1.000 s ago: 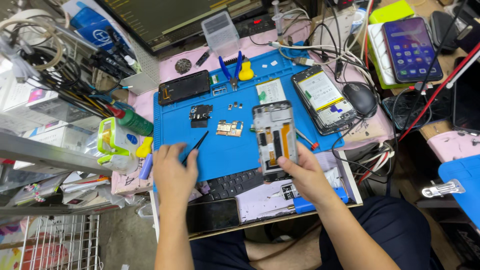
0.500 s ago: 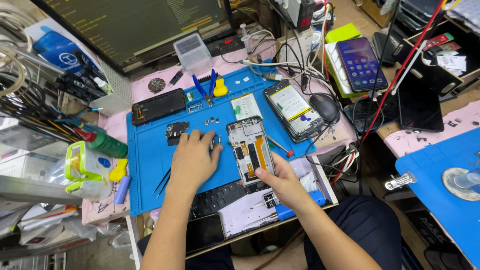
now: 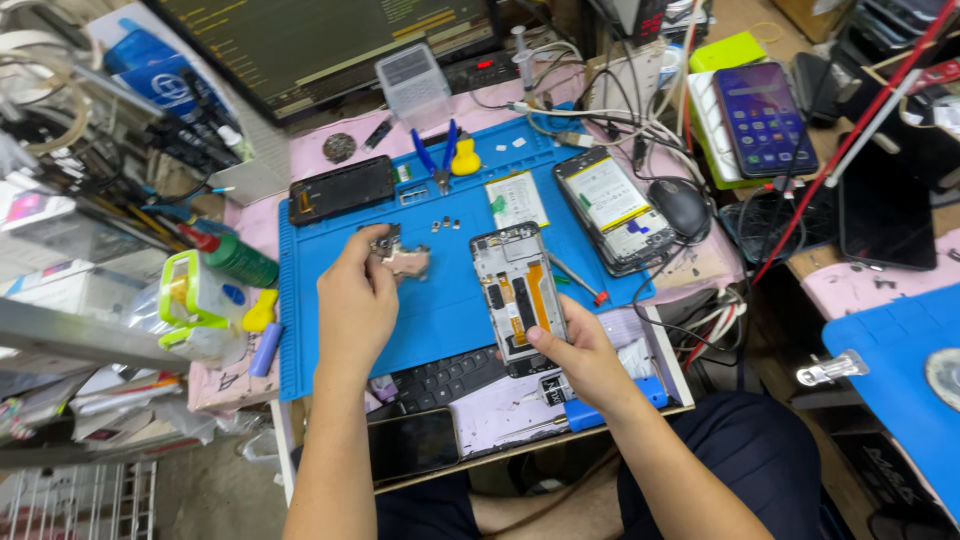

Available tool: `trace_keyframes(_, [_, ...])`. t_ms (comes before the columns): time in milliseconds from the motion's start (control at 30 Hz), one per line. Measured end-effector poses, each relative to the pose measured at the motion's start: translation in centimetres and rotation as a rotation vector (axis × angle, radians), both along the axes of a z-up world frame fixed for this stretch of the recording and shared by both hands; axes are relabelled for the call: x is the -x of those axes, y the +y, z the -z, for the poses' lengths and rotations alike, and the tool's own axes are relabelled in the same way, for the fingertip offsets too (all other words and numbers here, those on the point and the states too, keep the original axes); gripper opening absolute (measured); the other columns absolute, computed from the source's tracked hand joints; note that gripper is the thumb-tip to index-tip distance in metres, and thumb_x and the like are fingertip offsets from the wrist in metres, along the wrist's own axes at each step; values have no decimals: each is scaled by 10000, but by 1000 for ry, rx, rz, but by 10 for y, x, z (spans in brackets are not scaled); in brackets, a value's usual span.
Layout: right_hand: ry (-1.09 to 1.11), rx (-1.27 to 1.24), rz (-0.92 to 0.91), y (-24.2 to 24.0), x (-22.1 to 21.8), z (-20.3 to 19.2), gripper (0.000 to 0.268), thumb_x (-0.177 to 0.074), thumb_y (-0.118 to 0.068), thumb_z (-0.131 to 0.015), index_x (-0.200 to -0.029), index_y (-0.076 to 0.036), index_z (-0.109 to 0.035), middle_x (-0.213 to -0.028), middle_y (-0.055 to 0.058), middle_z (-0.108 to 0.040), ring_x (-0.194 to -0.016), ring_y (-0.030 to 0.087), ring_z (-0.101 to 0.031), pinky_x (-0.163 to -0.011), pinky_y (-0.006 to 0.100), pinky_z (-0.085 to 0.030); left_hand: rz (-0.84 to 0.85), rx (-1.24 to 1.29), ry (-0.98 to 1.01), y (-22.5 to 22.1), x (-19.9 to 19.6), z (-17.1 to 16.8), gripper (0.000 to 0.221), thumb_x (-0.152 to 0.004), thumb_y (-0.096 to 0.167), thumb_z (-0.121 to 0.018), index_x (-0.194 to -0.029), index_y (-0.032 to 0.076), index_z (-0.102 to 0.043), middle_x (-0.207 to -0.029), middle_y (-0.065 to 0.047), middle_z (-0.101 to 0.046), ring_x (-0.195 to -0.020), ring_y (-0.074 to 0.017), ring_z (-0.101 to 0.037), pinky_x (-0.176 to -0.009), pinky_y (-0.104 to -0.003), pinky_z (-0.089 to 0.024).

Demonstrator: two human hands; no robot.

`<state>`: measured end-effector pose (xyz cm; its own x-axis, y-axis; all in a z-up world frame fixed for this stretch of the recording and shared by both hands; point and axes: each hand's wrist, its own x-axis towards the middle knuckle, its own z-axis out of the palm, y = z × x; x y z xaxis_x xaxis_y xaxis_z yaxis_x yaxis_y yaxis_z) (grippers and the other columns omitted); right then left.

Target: The person assembles a mobile phone by attaching the battery and internal components, fitting the screen, and testing the device power.

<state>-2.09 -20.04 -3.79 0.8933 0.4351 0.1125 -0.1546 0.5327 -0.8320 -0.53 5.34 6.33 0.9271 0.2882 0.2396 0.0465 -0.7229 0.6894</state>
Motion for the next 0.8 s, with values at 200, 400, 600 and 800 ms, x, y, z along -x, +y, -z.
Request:
trace_keyframes(200, [-5, 41, -5, 4, 3, 3, 472, -964, -121, -669, -1382, 41, -522, -1171, 143, -734, -995, 214, -738, -902, 377, -600, 327, 800, -114, -2, 19, -3, 349, -1006, -30, -497, -1346, -28, -571, -1111, -118, -710, -986, -204, -724, -875, -332, -617])
trace_keyframes(400, [20, 23, -51, 7, 6, 2, 458, -970, -119, -665, -1373, 46, -524, -1143, 152, -738, -970, 225, -744, -876, 390, -604, 352, 847, -143, -6, 33, -8, 321, -991, -56, -565, -1302, -11, -626, -1107, -55, -584, -985, -142, -689, -901, -343, -656])
trace_keyframes(600, [20, 34, -30, 8, 9, 5, 490, -965, -78, -652, -1416, 41, -504, -1243, 135, -706, -1094, 191, -695, -961, 373, -573, 291, 682, -211, -15, 29, -7, 260, -938, -30, -702, -1195, 12, -703, -1003, -54, -712, -926, -89, -673, -799, -232, -565])
trace_keyframes(800, [21, 70, -27, 9, 11, 9, 493, -954, -55, -647, -1420, 34, -510, -1257, 128, -702, -1129, 175, -679, -984, 357, -556, 227, 426, -186, -38, 29, -20, 224, -914, 12, -709, -1130, 49, -754, -951, -25, -762, -867, -90, -706, -794, -223, -577])
